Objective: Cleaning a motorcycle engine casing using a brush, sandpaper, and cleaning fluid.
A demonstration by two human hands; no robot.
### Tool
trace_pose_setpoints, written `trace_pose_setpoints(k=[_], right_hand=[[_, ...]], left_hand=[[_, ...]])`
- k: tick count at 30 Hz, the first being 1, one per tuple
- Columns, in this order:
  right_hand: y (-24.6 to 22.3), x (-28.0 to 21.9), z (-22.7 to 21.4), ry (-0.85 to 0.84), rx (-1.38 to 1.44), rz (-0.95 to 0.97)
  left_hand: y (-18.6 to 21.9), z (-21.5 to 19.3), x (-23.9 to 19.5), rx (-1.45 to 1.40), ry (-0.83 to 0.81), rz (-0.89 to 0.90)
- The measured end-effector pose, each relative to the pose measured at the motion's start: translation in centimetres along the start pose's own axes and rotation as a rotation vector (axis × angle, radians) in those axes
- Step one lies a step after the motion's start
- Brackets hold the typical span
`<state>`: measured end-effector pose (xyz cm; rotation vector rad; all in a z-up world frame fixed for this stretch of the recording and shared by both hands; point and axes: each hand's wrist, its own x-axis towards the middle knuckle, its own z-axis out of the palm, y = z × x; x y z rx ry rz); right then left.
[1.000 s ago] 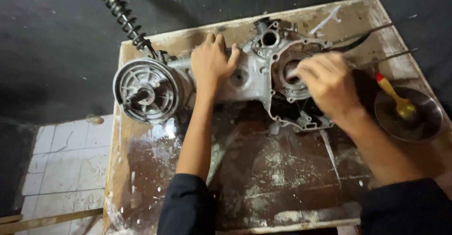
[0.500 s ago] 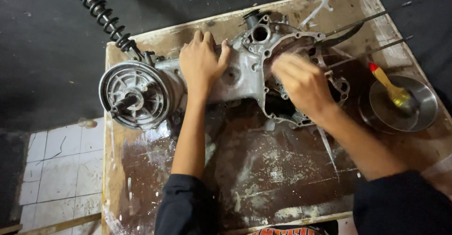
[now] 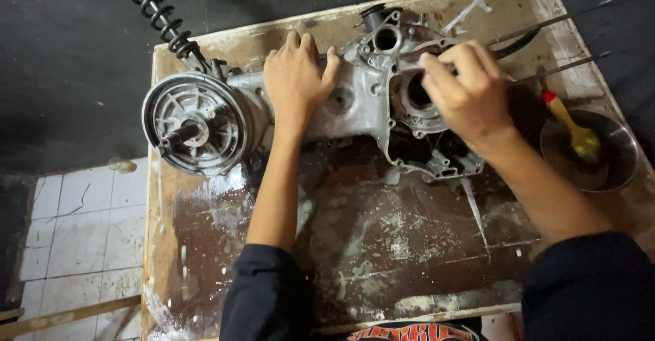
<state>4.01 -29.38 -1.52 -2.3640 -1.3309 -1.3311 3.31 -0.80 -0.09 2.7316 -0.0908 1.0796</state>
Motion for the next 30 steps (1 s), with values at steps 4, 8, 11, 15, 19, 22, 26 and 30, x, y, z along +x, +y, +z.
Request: trace_pose_setpoints(k=[4,8,11,15,19,22,26,30], right_hand=[[-0.7,-1.3,1.6,-0.119,0.104,0.018],[0.3,-0.2,-0.4,-0.137,0.132,0.005],[0.4,0.1,-0.4,-0.114,0.002,0.056],[0.1,-0.5,-2.3,-0.156,0.150,0.124],[-0.2,-0.8,-8.3,-0.119,0.253,0.305],[-1.7,-2.8,-10.5,-0.117,0.177,0.432],[-3.5,-8.0,-7.8,-0.119,0.125,0.449],[-5.6,-6.7,-8.9,-0.147,0.026,0.449]], left_hand=[[0.3,-0.3,0.2,-0.024,-0.036,-0.020],[0.0,0.0,0.1,-0.045,-0.006,-0.002],[0.0,0.1,0.0,0.004,0.006,0.016],[0.2,-0.7,-0.2,0.009,-0.061,0.036],[0.6,-0.9,-0.8,-0.023,-0.040,0.155],[1.2,-1.3,-1.7,-0.113,0.008,0.228],[2.2,0.6,-2.5,-0.213,0.002,0.287],[5.4,0.5,-3.0,-0.409,-0.003,0.305]])
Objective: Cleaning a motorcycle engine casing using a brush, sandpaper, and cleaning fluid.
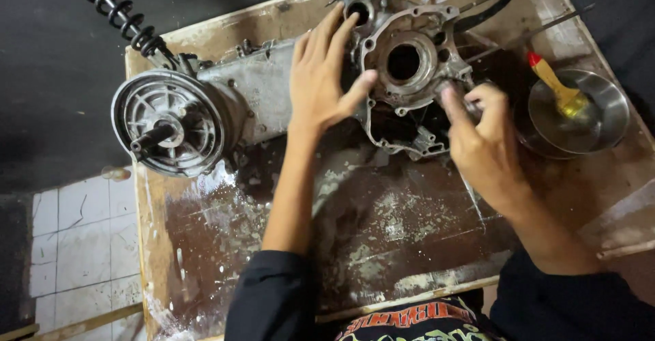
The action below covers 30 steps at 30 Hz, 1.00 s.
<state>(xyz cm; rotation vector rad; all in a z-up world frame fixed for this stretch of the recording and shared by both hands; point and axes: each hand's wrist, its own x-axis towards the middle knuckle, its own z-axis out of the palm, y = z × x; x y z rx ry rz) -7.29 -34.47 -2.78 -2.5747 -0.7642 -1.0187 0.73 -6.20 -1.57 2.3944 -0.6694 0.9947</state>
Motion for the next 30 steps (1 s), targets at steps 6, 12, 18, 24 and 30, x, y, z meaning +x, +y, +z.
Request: trace_pose_setpoints(k=[6,12,18,24,30], right_hand=[[3.5,-0.9,-0.7,0.008,-0.089,-0.014],[4.8,-4.0,-1.6,-0.056,0.094,0.137],[3.8,-3.8,1.4,0.057,0.245,0.190],[3.5,-4.3,2.1,0.099,0.133,0.040],[6.4,-4.7,4.2,0.091,0.055,0.002]], left_hand=[[1.4,1.4,0.1,-0.015,0.022,-0.012],[1.6,1.6,0.5,-0.034,0.021,-0.011],[1.8,1.2,0.6,-0.049,0.029,-0.017],[1.7,1.1,0.7,-0.051,0.025,-0.020],[1.4,1.3,0.4,-0.051,0.033,-0.009]])
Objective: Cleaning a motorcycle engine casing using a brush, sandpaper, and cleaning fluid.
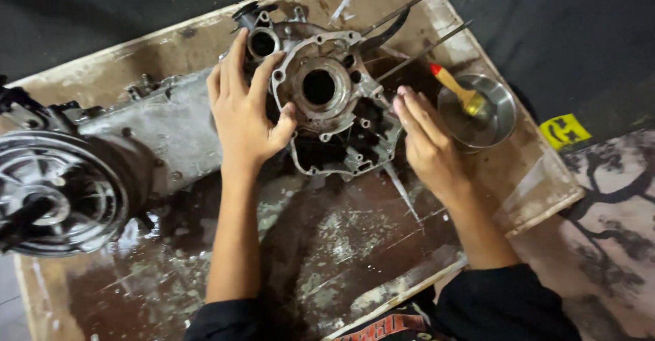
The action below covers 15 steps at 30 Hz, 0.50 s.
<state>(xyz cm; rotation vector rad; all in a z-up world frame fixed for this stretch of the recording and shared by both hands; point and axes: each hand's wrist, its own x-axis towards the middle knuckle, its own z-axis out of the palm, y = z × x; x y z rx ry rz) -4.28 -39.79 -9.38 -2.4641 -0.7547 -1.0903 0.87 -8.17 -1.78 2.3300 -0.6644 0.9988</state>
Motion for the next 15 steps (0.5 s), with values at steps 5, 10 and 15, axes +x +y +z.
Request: trace_pose_setpoints(k=[5,10,15], right_hand=[[0.4,0.7,-0.5,0.017,0.078,-0.100],[-3.2,3.7,-1.9,-0.044,0.114,-0.004],[-3.1,3.8,-2.5,-0.014,0.157,0.020]], left_hand=[[0.0,0.1,-0.1,-0.009,0.026,0.003],[-0.1,0.1,-0.1,0.004,0.023,0.026],[-0.1,-0.3,-0.1,-0.008,0.024,0.003]])
